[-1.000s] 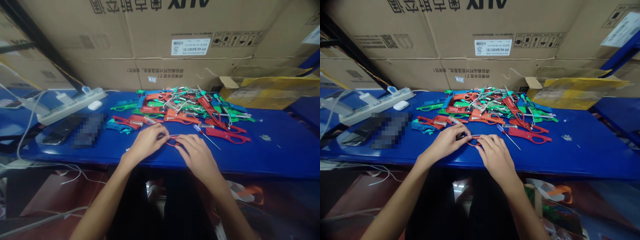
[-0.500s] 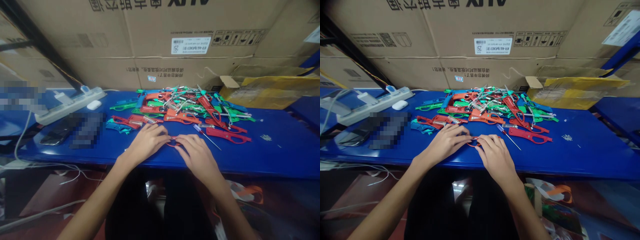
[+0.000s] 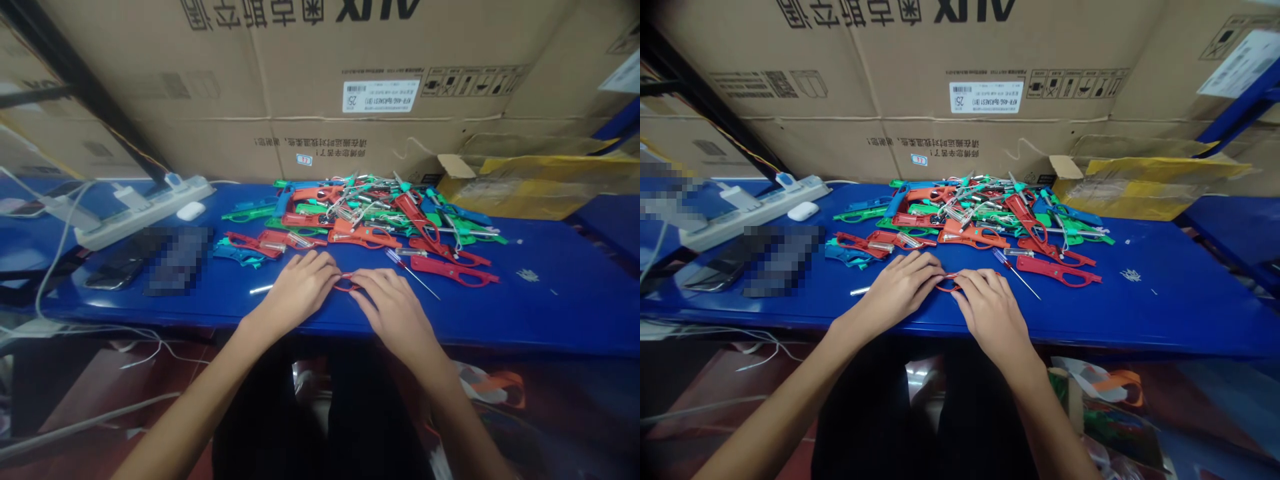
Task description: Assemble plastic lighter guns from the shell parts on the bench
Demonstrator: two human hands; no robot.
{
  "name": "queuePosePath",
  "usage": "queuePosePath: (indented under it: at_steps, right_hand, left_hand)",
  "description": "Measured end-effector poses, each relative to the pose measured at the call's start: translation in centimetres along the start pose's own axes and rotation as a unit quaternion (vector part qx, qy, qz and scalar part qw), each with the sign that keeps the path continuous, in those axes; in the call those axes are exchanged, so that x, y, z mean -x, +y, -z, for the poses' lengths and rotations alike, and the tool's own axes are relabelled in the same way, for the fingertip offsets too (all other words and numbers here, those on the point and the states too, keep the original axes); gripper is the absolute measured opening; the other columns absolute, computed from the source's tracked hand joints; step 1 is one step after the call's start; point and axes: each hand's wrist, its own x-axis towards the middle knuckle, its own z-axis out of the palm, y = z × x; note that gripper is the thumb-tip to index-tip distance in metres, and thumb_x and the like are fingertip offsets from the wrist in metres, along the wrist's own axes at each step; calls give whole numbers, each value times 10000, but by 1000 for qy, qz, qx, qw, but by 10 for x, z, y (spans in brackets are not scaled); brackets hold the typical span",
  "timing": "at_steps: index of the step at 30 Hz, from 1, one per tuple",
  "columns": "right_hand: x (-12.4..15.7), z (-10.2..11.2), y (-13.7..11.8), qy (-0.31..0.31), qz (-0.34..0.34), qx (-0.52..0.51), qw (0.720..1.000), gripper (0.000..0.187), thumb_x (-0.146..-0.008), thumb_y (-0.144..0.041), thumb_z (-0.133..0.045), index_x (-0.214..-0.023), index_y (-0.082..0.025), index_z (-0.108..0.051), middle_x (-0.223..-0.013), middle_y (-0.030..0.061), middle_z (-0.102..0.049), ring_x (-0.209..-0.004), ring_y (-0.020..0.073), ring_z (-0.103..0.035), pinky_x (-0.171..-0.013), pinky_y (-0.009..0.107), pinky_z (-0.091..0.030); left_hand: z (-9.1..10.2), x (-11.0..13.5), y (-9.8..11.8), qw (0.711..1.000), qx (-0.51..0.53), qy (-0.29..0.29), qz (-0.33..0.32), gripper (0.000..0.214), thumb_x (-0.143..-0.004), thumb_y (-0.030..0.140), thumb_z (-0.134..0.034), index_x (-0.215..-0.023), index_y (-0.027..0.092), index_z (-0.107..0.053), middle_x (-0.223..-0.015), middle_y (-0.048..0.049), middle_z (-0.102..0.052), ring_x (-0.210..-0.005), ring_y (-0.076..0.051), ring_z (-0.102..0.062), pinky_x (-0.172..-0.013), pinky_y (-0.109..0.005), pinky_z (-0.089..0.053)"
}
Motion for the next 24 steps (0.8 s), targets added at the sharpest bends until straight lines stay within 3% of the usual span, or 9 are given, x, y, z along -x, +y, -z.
queuePosePath:
  at_steps: [7, 11, 14, 17, 24]
  right_hand:
    - [1, -1, 3, 5, 5, -25, 1000, 205, -1044, -261, -541, -1147, -211, -711, -1206, 47, -749, -1084, 250, -613, -900, 405, -482]
    - [2, -1, 5, 8, -2, -30, 1000, 208, -1045, -272, -543, -1150, -209, -711, -1217, 53, -743, -1114, 248, -613, -938, 412, -476]
    - [3, -2, 5, 7, 0, -25, 1000, 234, -1052, -282, -526, -1190, -215, -702, -1238, 60, -735, -1133, 248, -609, -949, 418, -481]
    - [3, -2, 6, 6, 11, -19, 1000, 248, -1054, -267, -519, -1210, -216, -705, -1250, 56, -732, -1129, 252, -605, -948, 428, -484]
    - [3, -2, 6, 5, 8, -31, 999, 250, -1057, -273, -513, -1180, -228, -726, -1239, 56, -735, -1129, 251, -609, -951, 431, -496]
  left_hand:
    - [3, 7, -4, 989, 143, 22, 41, 221, -1057, 298, -523, -1059, 229, -733, -1110, -25, -736, -1000, -193, -663, -871, -337, -474]
    - [11, 24, -4, 972, 182, 56, 141, 234, -1032, 363, -579, -1202, 248, -692, -1193, -31, -739, -1091, -212, -684, -955, -361, -491]
    - [16, 36, -3, 964, 167, 55, 199, 230, -1008, 400, -612, -1158, 260, -717, -1196, -35, -733, -1088, -232, -683, -955, -385, -507]
    - [14, 39, -3, 969, 156, 49, 186, 190, -1010, 380, -614, -1085, 270, -748, -1148, -24, -739, -1043, -221, -680, -930, -387, -510]
    - [11, 35, -8, 985, 120, 50, 112, 195, -1038, 303, -567, -1110, 255, -741, -1072, -29, -754, -958, -210, -675, -849, -369, -485]
